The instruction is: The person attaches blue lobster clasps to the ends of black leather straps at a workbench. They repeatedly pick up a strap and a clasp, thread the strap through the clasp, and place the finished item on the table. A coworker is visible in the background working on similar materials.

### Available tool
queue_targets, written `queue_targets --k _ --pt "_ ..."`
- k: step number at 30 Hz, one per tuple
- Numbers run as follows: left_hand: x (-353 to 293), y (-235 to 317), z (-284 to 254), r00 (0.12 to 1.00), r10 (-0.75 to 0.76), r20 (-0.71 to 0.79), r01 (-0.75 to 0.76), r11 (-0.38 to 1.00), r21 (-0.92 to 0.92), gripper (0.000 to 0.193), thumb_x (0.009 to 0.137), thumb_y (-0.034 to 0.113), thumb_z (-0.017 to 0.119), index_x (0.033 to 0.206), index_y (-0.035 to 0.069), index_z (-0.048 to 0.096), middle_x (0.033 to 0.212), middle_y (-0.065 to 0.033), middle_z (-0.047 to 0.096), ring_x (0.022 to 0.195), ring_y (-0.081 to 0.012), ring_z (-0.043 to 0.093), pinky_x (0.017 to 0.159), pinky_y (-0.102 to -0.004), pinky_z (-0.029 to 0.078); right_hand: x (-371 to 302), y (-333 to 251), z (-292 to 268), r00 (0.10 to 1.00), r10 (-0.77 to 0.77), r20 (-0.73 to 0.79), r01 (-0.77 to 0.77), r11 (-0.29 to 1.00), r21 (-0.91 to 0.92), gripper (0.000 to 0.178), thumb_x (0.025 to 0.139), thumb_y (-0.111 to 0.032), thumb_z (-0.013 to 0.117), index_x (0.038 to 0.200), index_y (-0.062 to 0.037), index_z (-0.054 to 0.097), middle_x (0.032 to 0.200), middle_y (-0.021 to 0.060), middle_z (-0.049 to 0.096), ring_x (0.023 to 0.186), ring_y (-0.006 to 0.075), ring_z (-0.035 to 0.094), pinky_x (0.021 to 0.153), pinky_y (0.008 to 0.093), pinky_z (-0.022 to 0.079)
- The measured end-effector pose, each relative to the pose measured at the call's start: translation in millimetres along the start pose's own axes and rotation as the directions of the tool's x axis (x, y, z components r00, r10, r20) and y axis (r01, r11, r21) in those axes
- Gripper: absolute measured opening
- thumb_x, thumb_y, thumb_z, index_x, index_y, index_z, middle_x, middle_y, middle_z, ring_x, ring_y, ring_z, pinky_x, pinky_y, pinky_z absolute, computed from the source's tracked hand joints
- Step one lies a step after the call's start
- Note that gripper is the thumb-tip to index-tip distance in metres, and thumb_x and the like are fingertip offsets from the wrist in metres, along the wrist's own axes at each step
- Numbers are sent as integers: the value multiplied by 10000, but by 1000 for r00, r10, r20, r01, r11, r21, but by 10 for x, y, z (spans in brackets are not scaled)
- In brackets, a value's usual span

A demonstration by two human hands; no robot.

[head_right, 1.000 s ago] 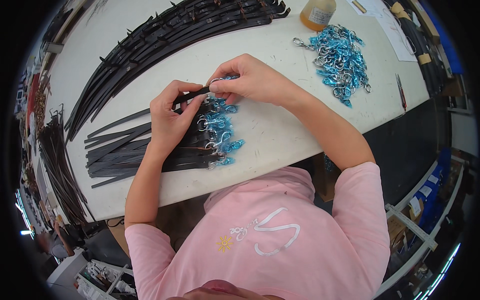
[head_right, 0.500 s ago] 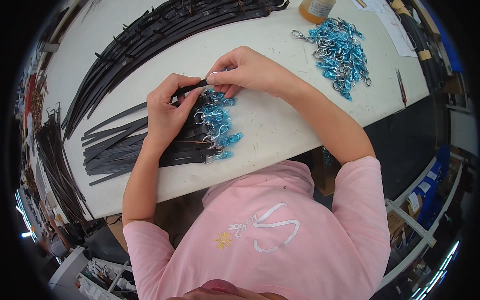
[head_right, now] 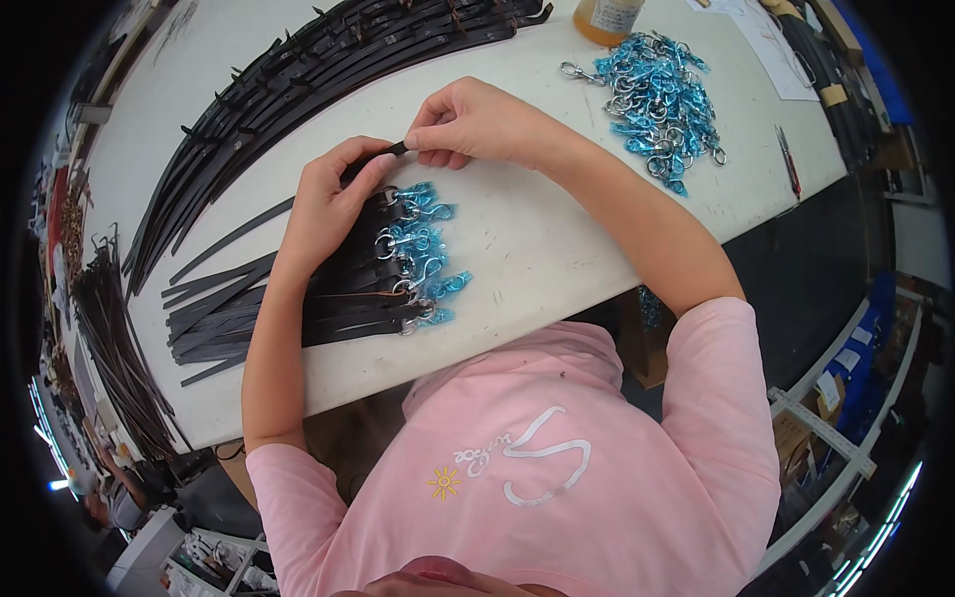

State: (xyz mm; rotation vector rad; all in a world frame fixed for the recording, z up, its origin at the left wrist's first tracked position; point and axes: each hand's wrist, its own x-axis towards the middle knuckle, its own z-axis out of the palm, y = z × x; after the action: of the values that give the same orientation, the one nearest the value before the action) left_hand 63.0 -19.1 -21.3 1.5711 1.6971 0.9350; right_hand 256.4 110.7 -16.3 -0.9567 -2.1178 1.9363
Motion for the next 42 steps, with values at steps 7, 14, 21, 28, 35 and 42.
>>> queue_targets --k 7,14,21,28,35,42 --pt "23 -38 -33 977 -149 153 189 934 -301 219 997 163 625 1027 -29 725 764 -1 631 720 -60 531 678 -227 445 11 9 -32 999 1 39 0 1000 -27 268 971 -270 694 1050 -14 710 855 47 701 792 102 672 708 232 558" --pt "19 36 -43 952 -227 203 291 875 -386 224 1006 192 625 1022 -4 731 794 23 619 744 -52 510 717 -211 429 24 2 -100 993 35 111 -40 999 36 278 973 -280 694 1038 -10 707 850 40 699 791 95 681 711 221 561" --pt "15 31 -58 942 -249 225 321 862 -393 219 1000 198 633 1024 4 732 876 2 690 767 -52 531 754 -213 456 26 -6 -108 987 58 153 -74 992 101 277 968 -285 701 1050 -20 697 934 78 749 823 106 714 759 220 575" --pt "-7 66 -3 960 -229 163 277 873 -401 213 991 160 623 994 -21 736 768 4 635 755 -64 554 735 -216 452 -1 -6 -92 987 44 154 -63 991 117 264 970 -283 699 1045 -30 682 940 76 749 831 103 708 760 222 572" --pt "-20 24 20 969 -207 138 245 887 -392 215 989 161 629 1007 -22 739 774 0 644 764 -68 567 746 -221 457 9 25 -75 991 3 136 -15 996 91 254 969 -277 699 1033 -32 679 904 56 729 816 99 694 745 224 565" --pt "-21 47 12 966 -215 145 254 894 -369 218 991 164 625 1013 -23 735 781 -1 646 773 -69 572 755 -220 457 14 38 -57 992 -18 121 11 998 54 254 969 -277 699 1026 -30 679 867 44 710 806 98 691 731 228 566"
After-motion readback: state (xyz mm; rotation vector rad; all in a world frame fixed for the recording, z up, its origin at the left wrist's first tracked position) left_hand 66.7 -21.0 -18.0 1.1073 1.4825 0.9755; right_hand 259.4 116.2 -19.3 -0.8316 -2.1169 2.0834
